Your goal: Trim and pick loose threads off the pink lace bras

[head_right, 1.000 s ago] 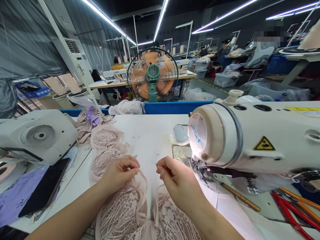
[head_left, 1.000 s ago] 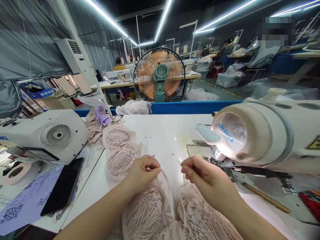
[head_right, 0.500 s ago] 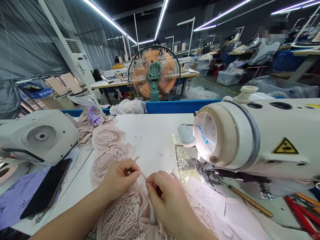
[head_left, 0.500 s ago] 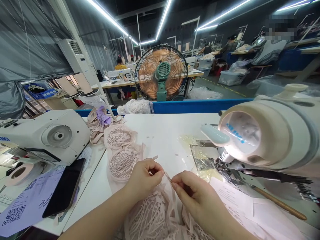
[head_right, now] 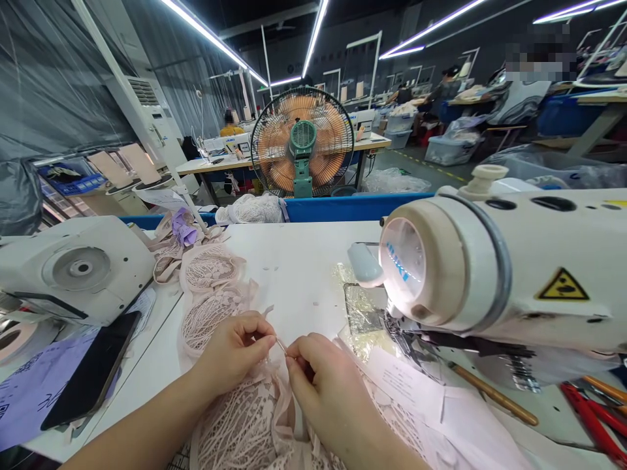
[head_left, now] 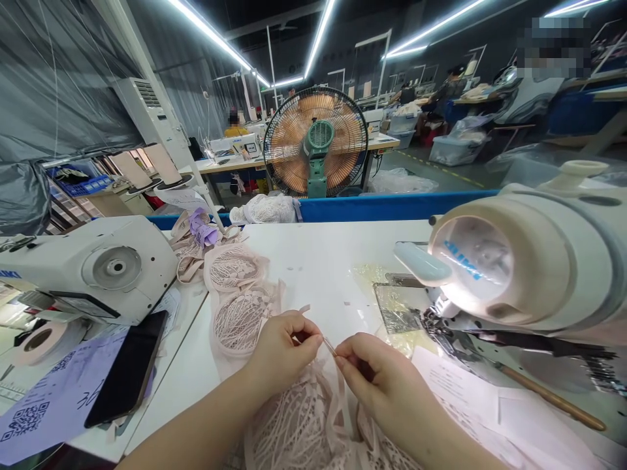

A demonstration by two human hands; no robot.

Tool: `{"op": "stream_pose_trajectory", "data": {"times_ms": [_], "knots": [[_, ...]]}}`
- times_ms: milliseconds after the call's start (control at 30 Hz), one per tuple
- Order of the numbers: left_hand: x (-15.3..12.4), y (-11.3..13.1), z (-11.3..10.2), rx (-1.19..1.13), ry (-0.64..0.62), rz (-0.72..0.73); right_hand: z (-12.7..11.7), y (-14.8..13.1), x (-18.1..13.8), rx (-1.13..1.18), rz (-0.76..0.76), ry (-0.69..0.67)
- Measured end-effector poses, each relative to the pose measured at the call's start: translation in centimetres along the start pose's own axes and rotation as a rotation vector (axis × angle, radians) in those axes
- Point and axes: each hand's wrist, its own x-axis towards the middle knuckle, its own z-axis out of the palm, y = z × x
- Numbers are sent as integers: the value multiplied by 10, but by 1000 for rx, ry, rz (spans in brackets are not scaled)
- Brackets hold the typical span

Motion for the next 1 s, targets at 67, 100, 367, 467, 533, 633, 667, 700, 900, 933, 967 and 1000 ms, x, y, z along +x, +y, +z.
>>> {"op": "stream_pose_trajectory", "data": {"times_ms": [67, 100, 367, 467, 533, 633, 667, 700, 900, 933, 967, 1000], "knots": [[0, 0, 0, 4, 1, 5, 0, 0, 0, 0, -9, 10], [0, 0, 0, 5, 3, 5, 0, 1, 0, 2, -11, 14], [0, 0, -1, 33, 14, 22, 1, 2, 0, -6, -12, -6], [-1, 2, 0, 46, 26, 27, 2, 2, 0, 6, -4, 0], [-2, 3, 1, 55, 33, 31, 2, 2, 0, 13, -3, 2], [-2, 4, 2, 66, 44, 32, 2, 2, 0, 18, 3, -7], [-2, 4, 2, 69, 45, 36, 2, 2, -1, 20, 5, -9], [-2, 3, 2, 71, 45, 45, 2, 2, -1, 21, 7, -10], [-2, -1, 2, 112, 56, 124, 1, 0, 0, 22, 4, -11], [-3, -2, 2, 126, 62, 152, 0, -1, 0, 23, 4, -13], [-3, -4, 3, 141, 75, 191, 0, -1, 0, 25, 4, -13], [-4, -5, 4, 160, 93, 238, 0, -2, 0, 29, 7, -9]]}}
